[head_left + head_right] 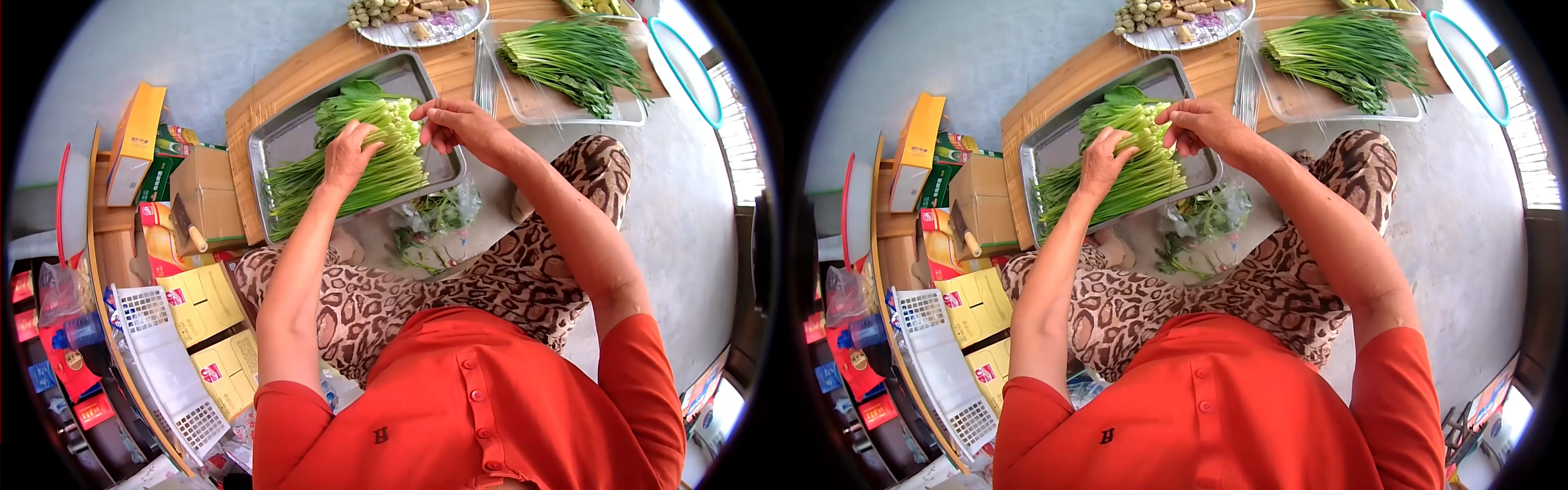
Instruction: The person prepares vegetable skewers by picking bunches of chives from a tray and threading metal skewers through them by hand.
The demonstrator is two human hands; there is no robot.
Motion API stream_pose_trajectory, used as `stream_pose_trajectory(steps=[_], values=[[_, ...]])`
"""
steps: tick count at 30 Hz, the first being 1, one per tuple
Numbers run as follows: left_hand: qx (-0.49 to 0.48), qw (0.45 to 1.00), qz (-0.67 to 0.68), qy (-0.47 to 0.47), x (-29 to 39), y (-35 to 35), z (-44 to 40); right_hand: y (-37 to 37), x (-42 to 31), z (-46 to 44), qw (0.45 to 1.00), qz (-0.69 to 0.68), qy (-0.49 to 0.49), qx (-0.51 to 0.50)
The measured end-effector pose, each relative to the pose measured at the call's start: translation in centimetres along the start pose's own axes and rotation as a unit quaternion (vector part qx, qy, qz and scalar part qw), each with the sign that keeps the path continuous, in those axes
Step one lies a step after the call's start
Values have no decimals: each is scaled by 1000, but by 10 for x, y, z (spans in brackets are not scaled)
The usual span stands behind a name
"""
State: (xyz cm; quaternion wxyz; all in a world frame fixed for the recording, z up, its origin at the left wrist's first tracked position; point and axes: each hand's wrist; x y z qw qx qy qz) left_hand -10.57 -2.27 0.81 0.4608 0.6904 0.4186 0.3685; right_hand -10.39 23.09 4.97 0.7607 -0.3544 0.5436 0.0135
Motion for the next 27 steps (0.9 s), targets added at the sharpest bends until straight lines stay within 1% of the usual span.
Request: stream_pose_trajectory(steps=[5, 7, 8, 9, 11, 13, 17, 19, 21, 22, 23, 25, 27], values=[[27, 999, 31, 8, -5, -2, -2, 0, -1, -1, 1000, 5, -2, 1], [76, 993, 81, 35, -14, 5, -6, 0, -1, -1, 1000, 11, 2, -2], [87, 988, 106, 70, -16, 12, -7, 1, -1, -1, 1000, 10, 2, -2], [67, 974, 169, 136, -24, 16, -7, 1, -1, 0, 1000, 14, 1, 1], [111, 959, 188, 179, -38, 39, -9, 0, -1, -1, 1000, 17, 0, 0], [150, 912, 297, 241, -48, 69, -11, 1, -1, 0, 1000, 24, 9, 8], [325, 839, 378, 219, -77, 135, -14, -2, 0, -1, 999, 24, 21, 33], [370, 814, 406, 188, -67, 181, -9, -2, 0, 0, 995, 52, 56, 66], [378, 830, 370, 180, -45, 215, -2, -3, 0, -1, 995, 42, 67, 66], [363, 847, 334, 197, -28, 224, 2, -2, 0, -1, 994, 43, 70, 68], [367, 846, 331, 198, -21, 222, 8, -3, -2, -1, 994, 44, 73, 70], [269, 864, 384, 183, -8, 210, 18, -6, -3, 2, 994, 45, 74, 64], [121, 836, 490, 216, 15, 188, 30, -8, -1, 7, 994, 55, 85, 48]])
Point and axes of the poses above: each hand's wrist, its own z-axis away from the middle knuckle, its own y-axis out of the back of the hand, x = y × z, and after that the axes turned 15 degrees about -z, right-handed
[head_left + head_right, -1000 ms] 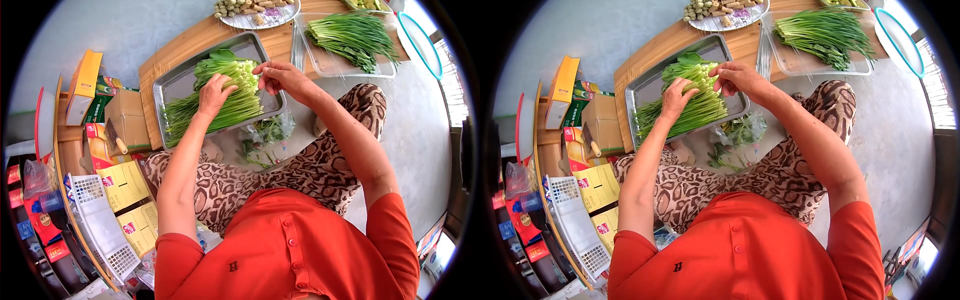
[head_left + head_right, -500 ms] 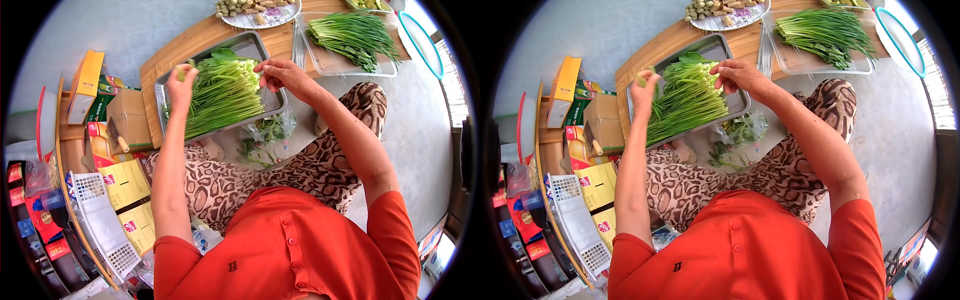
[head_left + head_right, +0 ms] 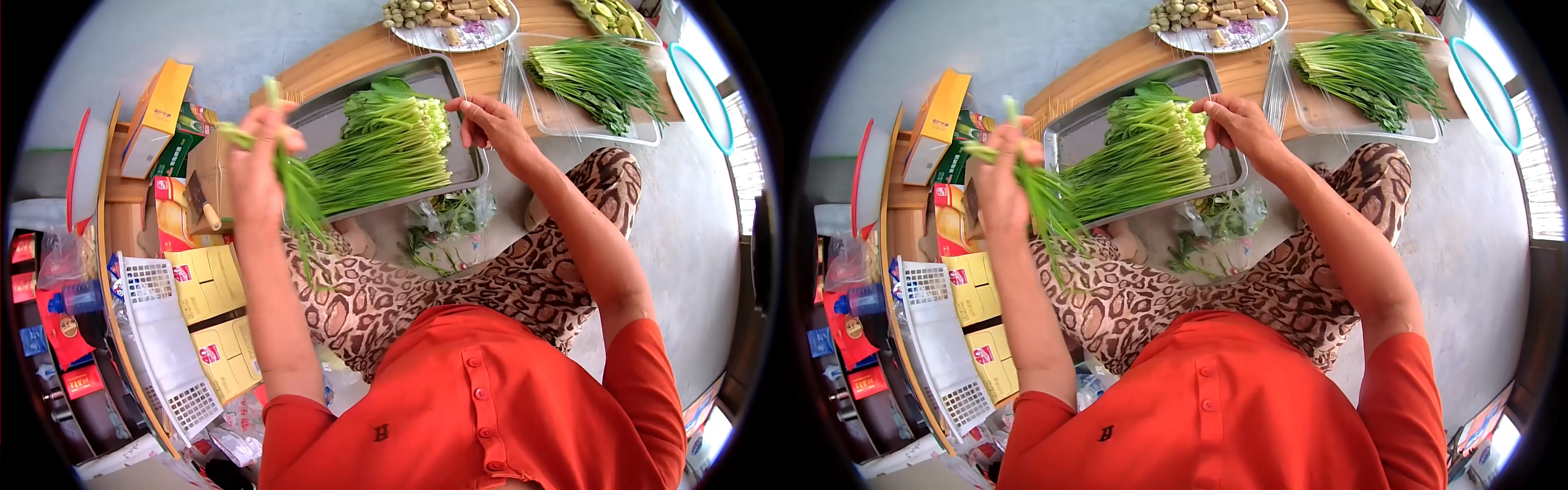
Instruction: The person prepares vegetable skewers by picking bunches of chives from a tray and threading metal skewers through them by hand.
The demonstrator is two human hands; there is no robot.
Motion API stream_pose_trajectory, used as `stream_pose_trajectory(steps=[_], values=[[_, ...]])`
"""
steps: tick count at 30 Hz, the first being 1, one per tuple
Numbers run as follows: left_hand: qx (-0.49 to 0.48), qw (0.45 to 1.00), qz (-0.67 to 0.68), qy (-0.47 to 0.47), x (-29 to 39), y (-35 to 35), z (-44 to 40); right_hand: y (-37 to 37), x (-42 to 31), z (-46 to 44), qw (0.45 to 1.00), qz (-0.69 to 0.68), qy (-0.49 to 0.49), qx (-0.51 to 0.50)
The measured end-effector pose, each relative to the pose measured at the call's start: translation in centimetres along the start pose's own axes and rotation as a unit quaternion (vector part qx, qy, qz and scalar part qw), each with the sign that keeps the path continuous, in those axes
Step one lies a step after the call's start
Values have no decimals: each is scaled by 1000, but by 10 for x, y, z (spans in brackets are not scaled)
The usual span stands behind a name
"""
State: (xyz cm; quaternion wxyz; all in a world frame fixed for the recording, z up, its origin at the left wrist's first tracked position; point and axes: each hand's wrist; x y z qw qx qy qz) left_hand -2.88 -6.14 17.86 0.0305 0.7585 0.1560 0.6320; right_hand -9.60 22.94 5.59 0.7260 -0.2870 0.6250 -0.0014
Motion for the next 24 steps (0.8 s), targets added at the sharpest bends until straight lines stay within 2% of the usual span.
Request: stream_pose_trajectory(steps=[2, 6, 9, 13, 18, 24], values=[[-64, 997, 17, 28, -30, -24, 14, -4, 3, 5, 1000, 7, 5, -9], [-90, 980, 99, 148, -66, -72, 36, -10, 10, 11, 999, -23, 25, -4], [-102, 970, 164, 150, -78, -93, 44, -18, 8, 16, 997, -69, -27, -32], [-102, 967, 177, 151, -84, -104, 44, -24, 7, 18, 999, -36, -24, -31], [-46, 969, 191, 150, -88, -99, 41, -29, 5, 24, 996, -73, -24, -45], [-42, 968, 183, 169, -96, -95, 46, -48, 0, 43, 994, -82, -31, -70]])
Point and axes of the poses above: each hand's wrist, its own z-axis away from the middle knuckle, its own y-axis out of the back of the hand, x = y × z, and after that the axes turned 15 degrees about -z, right-handed
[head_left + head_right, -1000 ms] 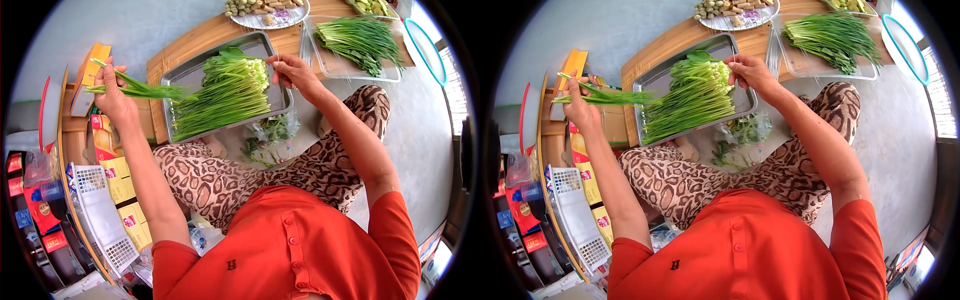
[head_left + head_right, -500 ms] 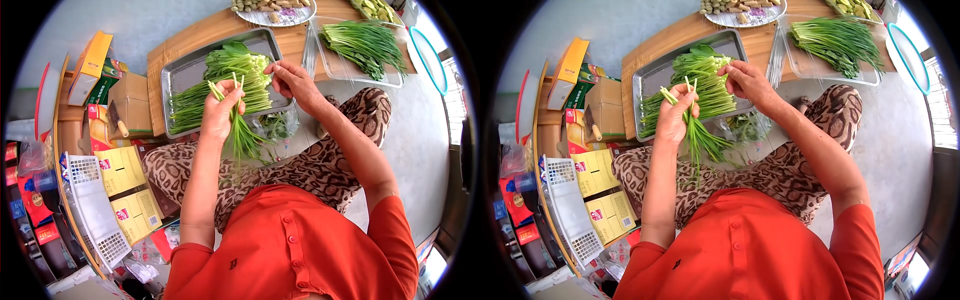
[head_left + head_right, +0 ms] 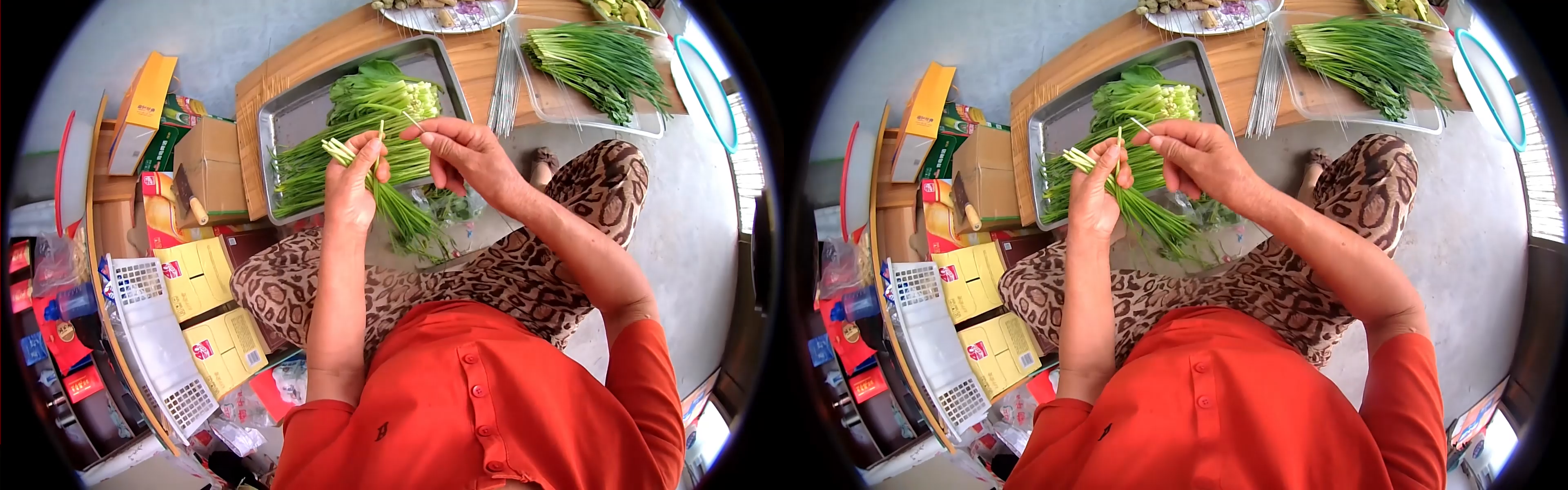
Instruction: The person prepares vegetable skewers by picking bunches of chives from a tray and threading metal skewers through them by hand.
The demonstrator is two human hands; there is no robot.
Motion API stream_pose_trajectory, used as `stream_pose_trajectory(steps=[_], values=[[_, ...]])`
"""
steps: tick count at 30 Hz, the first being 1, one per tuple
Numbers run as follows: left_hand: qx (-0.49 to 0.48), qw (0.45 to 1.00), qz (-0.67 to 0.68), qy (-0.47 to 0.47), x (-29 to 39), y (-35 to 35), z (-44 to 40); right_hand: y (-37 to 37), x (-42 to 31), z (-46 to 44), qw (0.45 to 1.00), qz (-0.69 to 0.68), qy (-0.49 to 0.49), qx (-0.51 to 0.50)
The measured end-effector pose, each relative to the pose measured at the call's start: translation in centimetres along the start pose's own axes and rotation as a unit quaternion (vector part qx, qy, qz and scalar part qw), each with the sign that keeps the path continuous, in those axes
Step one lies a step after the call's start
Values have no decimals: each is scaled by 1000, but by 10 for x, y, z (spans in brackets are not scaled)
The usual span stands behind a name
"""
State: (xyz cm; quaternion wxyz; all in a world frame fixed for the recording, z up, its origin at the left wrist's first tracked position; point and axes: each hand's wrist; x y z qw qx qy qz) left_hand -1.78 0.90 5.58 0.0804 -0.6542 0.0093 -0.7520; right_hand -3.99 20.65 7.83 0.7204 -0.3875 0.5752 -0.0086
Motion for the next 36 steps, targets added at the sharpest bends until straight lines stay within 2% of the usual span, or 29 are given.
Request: stream_pose_trajectory(steps=[7, 9, 12, 36], values=[[5, 1000, -18, 14, 1, -2, 1, -3, 3, 0, 998, 56, 42, -1], [2, 1000, -20, 14, 1, -3, -1, -1, -1, 2, 998, 15, -61, -32], [0, 1000, -24, 11, 2, -5, 0, -1, -3, 4, 991, 45, -119, -46], [-5, 1000, -4, 17, 0, -12, 5, -3, -1, 2, 990, 64, -121, -37]])
Point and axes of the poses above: each hand's wrist, its own z-axis away from the middle knuckle, its own y-axis out of the back of the hand, x = y × z, and after that the axes turned 15 degrees about -z, right-handed
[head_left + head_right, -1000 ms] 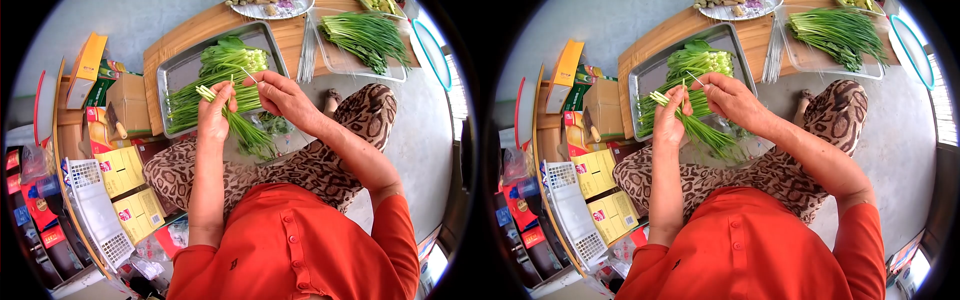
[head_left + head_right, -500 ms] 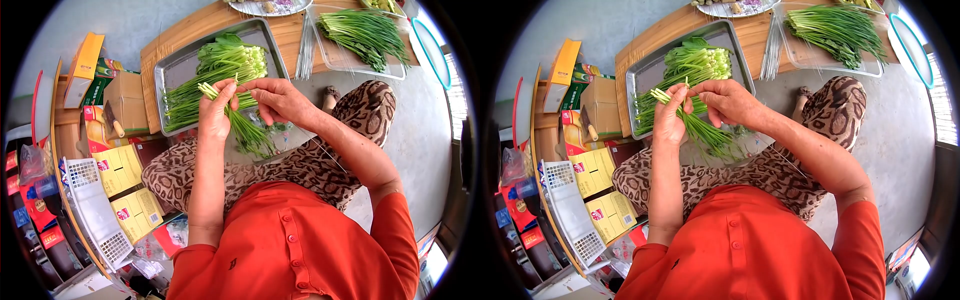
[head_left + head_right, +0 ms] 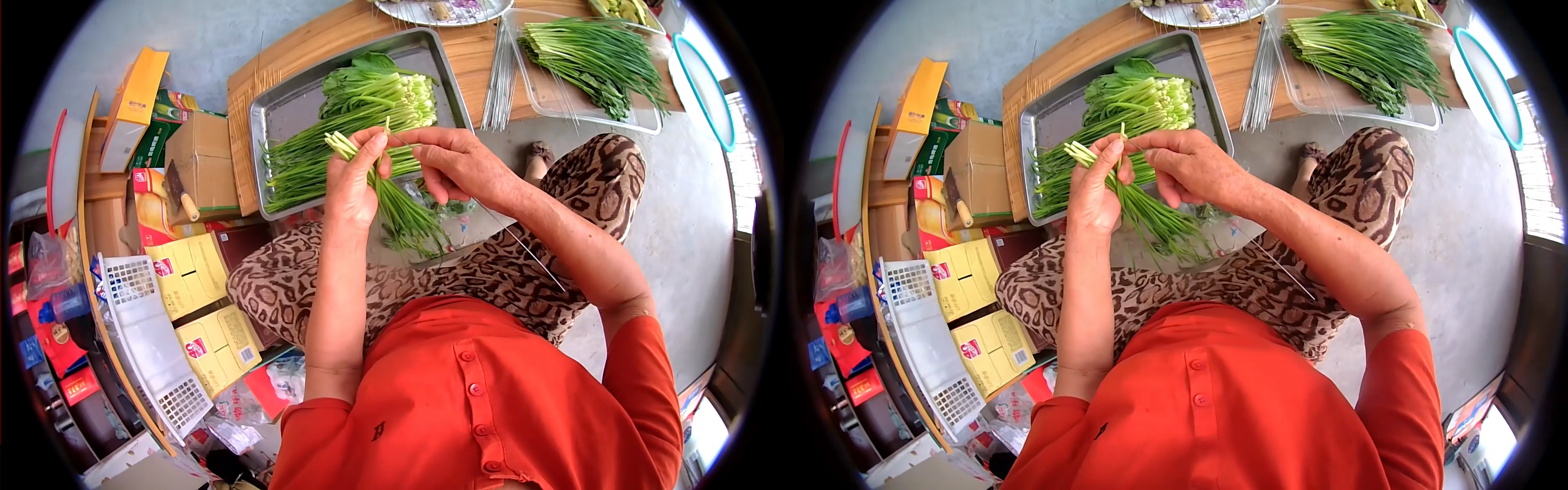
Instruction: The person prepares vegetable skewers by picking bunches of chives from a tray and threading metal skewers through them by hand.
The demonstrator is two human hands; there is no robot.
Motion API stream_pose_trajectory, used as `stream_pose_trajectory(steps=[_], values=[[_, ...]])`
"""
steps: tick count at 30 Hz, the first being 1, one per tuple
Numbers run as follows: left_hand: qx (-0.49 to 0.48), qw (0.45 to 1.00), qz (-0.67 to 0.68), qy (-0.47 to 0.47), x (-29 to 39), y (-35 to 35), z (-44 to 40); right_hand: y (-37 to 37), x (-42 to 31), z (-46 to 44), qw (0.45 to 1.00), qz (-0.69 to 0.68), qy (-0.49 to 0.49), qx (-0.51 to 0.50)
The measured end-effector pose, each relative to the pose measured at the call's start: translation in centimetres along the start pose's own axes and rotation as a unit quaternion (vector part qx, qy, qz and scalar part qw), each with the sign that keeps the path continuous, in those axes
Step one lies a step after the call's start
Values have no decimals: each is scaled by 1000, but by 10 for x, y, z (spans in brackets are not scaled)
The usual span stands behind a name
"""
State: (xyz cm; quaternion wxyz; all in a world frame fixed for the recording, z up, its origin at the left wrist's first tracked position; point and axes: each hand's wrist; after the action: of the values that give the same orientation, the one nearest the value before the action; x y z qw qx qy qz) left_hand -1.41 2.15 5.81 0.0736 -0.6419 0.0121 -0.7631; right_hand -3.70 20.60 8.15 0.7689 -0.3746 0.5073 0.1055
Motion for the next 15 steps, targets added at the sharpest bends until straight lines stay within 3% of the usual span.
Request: stream_pose_trajectory(steps=[15], values=[[16, 999, -24, -15, -6, 4, -3, 1, 2, -3, 1000, 6, -21, 16]])
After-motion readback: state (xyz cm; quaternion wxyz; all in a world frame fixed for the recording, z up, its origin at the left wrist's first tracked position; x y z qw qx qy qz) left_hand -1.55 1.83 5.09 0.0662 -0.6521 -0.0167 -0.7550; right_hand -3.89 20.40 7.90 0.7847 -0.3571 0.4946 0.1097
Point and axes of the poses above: each hand's wrist, its own z-axis away from the middle knuckle, its own y-axis out of the back of the hand, x = y × z, and after that the axes turned 15 degrees about -z, right-handed
